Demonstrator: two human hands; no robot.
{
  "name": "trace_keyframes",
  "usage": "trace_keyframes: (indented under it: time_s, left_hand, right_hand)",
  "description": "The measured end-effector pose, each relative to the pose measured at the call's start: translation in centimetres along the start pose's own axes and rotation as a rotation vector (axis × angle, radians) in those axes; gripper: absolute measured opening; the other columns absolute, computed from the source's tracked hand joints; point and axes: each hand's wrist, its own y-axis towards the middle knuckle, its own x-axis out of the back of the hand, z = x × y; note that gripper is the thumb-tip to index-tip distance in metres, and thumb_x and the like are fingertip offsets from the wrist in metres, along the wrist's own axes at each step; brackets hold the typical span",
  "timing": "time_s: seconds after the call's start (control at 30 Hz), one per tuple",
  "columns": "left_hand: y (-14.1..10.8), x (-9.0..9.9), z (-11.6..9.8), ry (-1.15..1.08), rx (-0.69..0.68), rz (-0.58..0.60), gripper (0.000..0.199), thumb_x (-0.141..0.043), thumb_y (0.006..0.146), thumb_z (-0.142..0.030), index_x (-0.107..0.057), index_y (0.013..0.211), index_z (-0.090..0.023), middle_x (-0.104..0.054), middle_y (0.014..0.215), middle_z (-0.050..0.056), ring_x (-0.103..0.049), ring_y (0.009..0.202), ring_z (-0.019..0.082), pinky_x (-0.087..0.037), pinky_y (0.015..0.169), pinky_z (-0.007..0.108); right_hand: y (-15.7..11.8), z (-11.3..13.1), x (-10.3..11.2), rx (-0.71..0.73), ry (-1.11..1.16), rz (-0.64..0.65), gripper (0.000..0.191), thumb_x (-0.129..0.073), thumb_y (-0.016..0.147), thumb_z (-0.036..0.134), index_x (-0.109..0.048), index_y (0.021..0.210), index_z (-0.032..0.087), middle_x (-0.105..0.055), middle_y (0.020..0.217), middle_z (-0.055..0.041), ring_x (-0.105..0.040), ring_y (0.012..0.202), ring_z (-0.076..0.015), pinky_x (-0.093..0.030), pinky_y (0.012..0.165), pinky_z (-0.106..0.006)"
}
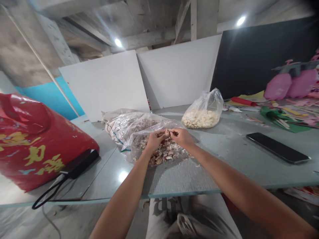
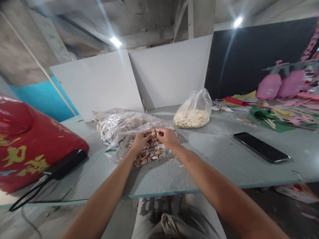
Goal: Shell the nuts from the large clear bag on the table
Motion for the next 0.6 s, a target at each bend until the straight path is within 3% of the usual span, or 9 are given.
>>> trace_keyframes:
  time_s: [0.27, 0.6]
  left_hand:
    - [0.14, 0.16, 0.08, 0.087, -0.049, 0.027, 0.054, -0.067, 0.065, -0.045, -0.064, 0.106, -0.009, -0.062, 0.065, 0.001, -0.048, 0.045, 0.008, -0.039, 0.044, 0.019]
    - [-0.03, 0.14, 0.18, 0.174, -0.108, 0.03, 0.051, -0.064, 0.07, -0.043, -0.064, 0.107, -0.009, -0.058, 0.059, 0.0, -0.044, 0.042, 0.007, -0.037, 0.042, 0.019]
  right_hand:
    - [-0.15, 0.65, 0.54, -0.008, 0.011, 0.024, 0.026, -0.049, 0.082, 0.034, -0.069, 0.092, 0.021, -0.07, 0.088, -0.003, -0.063, 0.077, -0.0165, -0.044, 0.065, -0.023]
    - [-0.02, 0.18, 0.3, -0.007, -0.011, 0.019, 0.023, -0.05, 0.081, 0.03, -0.07, 0.085, 0.02, -0.071, 0.081, -0.0017, -0.063, 0.074, -0.0156, -0.043, 0.066, -0.022]
